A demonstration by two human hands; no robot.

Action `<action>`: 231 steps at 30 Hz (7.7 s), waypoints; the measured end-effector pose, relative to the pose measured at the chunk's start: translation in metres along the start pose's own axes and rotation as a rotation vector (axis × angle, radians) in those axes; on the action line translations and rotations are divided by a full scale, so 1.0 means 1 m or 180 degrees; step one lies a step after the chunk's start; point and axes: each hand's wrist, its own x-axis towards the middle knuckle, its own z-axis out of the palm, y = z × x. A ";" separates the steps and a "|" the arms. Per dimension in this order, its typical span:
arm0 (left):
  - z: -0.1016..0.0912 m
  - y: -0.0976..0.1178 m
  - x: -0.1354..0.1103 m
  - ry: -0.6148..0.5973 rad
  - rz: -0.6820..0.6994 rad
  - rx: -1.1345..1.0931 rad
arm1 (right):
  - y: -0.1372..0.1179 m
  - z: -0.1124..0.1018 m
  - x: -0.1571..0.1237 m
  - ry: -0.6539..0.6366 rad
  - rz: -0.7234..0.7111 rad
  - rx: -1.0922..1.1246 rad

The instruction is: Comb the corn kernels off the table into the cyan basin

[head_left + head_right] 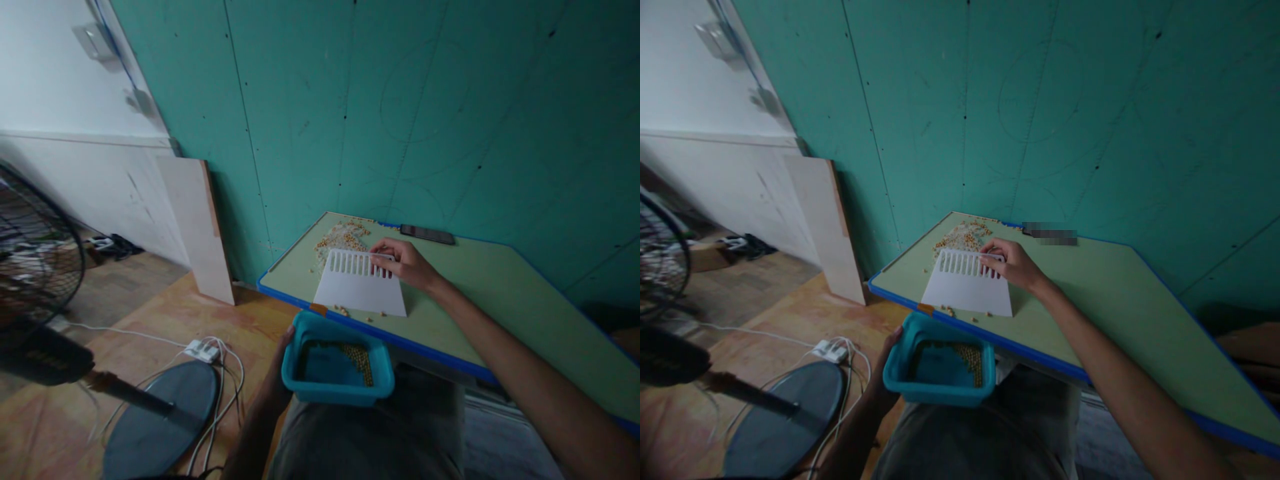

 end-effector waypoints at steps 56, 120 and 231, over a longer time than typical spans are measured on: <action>-0.010 -0.020 0.009 -0.0308 -0.0347 -0.0102 | 0.014 -0.014 0.010 0.1498 -0.0266 -0.0245; -0.001 0.009 -0.006 0.0381 0.0583 0.0028 | -0.001 0.031 -0.001 0.0826 -0.0544 -0.0018; 0.019 0.012 -0.016 0.0102 0.0596 0.0161 | -0.028 0.034 -0.013 0.0763 -0.0811 -0.0405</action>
